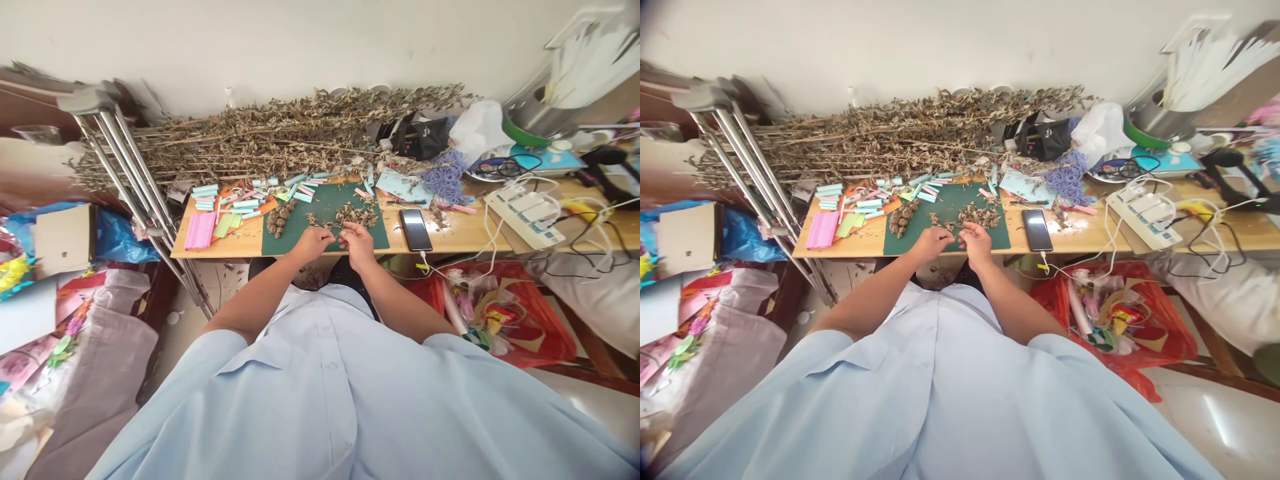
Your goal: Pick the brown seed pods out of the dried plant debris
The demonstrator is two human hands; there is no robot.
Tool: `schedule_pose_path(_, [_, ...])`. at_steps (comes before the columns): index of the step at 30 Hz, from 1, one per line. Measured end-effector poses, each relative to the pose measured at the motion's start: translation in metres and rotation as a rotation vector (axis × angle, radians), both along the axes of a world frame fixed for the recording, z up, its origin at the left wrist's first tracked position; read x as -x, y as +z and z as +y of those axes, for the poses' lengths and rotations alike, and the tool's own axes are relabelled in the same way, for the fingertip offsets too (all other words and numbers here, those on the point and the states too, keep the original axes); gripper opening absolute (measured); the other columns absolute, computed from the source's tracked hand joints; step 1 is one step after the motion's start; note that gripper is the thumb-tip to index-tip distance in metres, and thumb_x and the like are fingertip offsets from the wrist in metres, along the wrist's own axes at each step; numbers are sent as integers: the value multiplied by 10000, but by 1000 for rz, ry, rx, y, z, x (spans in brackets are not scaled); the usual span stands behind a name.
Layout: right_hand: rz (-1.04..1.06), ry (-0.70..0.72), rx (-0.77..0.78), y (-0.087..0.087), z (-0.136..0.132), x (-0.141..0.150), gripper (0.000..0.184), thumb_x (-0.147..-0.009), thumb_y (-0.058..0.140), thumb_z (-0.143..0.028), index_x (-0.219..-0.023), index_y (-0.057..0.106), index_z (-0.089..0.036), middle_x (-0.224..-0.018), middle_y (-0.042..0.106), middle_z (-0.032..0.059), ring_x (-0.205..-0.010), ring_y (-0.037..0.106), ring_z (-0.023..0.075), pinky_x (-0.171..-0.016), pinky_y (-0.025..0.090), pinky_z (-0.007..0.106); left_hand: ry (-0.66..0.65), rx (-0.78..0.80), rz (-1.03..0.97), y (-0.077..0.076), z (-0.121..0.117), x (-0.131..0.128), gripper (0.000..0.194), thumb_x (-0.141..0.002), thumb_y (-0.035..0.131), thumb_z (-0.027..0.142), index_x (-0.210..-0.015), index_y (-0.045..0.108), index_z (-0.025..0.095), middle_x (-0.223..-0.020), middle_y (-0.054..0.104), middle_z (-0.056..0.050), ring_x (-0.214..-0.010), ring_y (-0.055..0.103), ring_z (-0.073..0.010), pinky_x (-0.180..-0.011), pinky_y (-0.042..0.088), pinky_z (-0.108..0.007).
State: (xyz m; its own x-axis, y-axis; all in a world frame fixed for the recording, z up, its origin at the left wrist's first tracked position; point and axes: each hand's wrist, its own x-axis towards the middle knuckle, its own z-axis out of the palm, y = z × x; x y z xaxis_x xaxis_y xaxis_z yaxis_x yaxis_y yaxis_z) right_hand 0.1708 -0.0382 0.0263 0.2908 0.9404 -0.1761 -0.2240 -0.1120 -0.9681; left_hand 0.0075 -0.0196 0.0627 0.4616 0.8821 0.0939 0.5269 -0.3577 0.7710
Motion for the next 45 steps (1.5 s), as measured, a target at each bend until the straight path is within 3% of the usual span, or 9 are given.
schedule_pose_path(4, [-28,-10,14,2,-3,-5,398,-655,727,-368,-1018,688,-210,-777,698,-8,-618,634,148,-479,480,252,-51,30,57,-8,-10,10,209,-913,611,287,-885,779,166,-882,751,-41,-800,643,-155,-759,468,-253])
schedule_pose_path(11, [-217,207,16,-2,-24,-7,339,-661,804,-462,-874,710,-215,-703,696,3,-622,669,182,-472,521,271,-307,42,337,-27,-30,27,222,-880,566,221,-843,785,212,-872,758,-52,-833,678,-176,-776,487,-245])
schedule_pose_path(16, [-383,194,-13,-4,-13,-5,236,-749,742,-451,-853,724,-240,-716,693,-3,-672,712,204,-579,567,310,-254,87,322,-35,-36,31,162,-816,631,221,-852,786,251,-841,752,-48,-825,688,-201,-732,489,-254])
schedule_pose_path(20, [-603,221,-88,5,5,-3,162,-833,678,-378,-917,764,-269,-754,728,-5,-726,725,204,-806,583,355,-214,121,333,-33,-34,30,143,-751,714,225,-875,782,248,-839,745,-60,-796,675,-221,-710,479,-276])
schedule_pose_path(25, [-754,320,-225,15,19,-3,262,-850,694,-315,-1102,766,-321,-1194,748,10,-1186,663,247,-1073,496,383,-169,99,94,-20,-23,27,172,-862,602,278,-809,751,208,-831,738,-52,-800,663,-182,-759,484,-265])
schedule_pose_path(27, [-834,294,-242,15,25,-10,282,-872,667,-313,-1142,750,-311,-1296,705,17,-1229,632,247,-1097,477,398,-78,186,-35,-19,-18,26,202,-877,588,323,-842,734,188,-781,718,-37,-714,645,-157,-698,481,-254])
schedule_pose_path(32, [-1042,67,-124,16,50,-45,240,-918,571,-321,-1041,752,-220,-1098,737,104,-1058,649,272,-1003,491,418,115,405,-268,-28,-13,24,253,-855,608,395,-859,686,155,-672,641,3,-531,535,-105,-536,414,-229])
schedule_pose_path(39, [-1181,197,188,19,77,-65,295,-825,692,-519,-866,768,-237,-888,753,84,-834,650,255,-783,494,358,106,351,-225,-29,-14,22,278,-847,623,422,-824,703,156,-660,630,4,-561,494,-104,-551,388,-233])
schedule_pose_path(45, [-1071,123,138,15,79,-65,226,-855,652,-413,-803,767,-226,-843,761,73,-771,645,236,-749,495,348,118,328,-220,-32,-15,22,268,-846,627,407,-843,716,154,-692,649,-2,-597,507,-113,-581,400,-239])
